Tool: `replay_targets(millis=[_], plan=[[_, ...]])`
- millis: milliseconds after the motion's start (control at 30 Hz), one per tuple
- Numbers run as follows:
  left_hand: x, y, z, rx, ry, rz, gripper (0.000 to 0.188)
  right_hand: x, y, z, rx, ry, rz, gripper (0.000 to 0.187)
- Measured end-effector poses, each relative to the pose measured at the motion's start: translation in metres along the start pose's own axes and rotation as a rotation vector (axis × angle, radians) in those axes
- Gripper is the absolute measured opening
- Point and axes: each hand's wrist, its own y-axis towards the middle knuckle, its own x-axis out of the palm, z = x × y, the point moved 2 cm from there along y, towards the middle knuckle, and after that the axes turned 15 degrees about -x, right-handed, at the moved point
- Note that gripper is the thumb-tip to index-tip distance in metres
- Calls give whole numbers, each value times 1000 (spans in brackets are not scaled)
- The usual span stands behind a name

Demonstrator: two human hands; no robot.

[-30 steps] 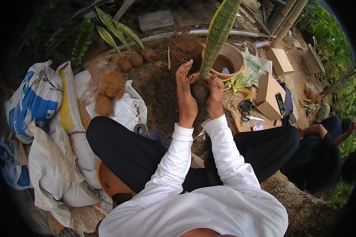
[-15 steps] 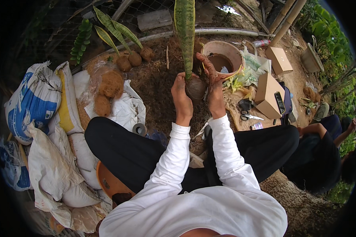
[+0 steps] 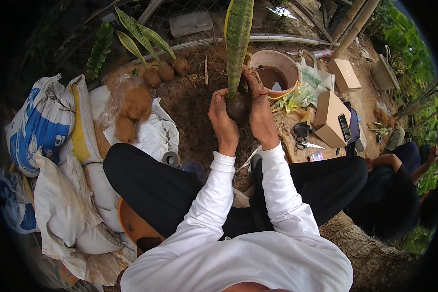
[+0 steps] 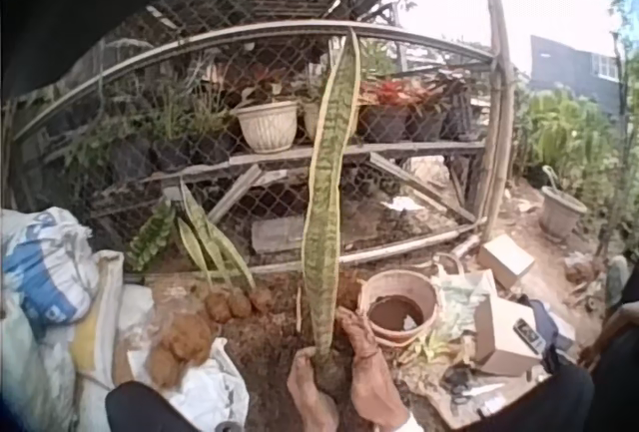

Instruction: The person sits cross-legged on the ground and packs soil around the base of a snake plant leaf using their hands. They repeatedly pick up handfuls of soil and press it into a small mound at the base of the plant, occasionally dipping their hands into a nearby bucket of water to moisten the soil.

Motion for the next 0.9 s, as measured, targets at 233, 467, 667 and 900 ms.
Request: replay_targets(millis=[233, 467, 667, 900], plan=[[5, -1, -7, 117, 58, 7, 50, 8, -23, 31, 192, 393, 127, 83], [3, 3, -15, 302, 236, 156, 63, 10, -36, 51, 266, 602, 348, 65], [-52, 35, -21, 97, 13, 178, 56, -2, -39, 66, 238, 637, 371, 62], [-139, 63, -63, -159, 54, 432, 30, -11, -42, 81, 245, 666, 423, 58]])
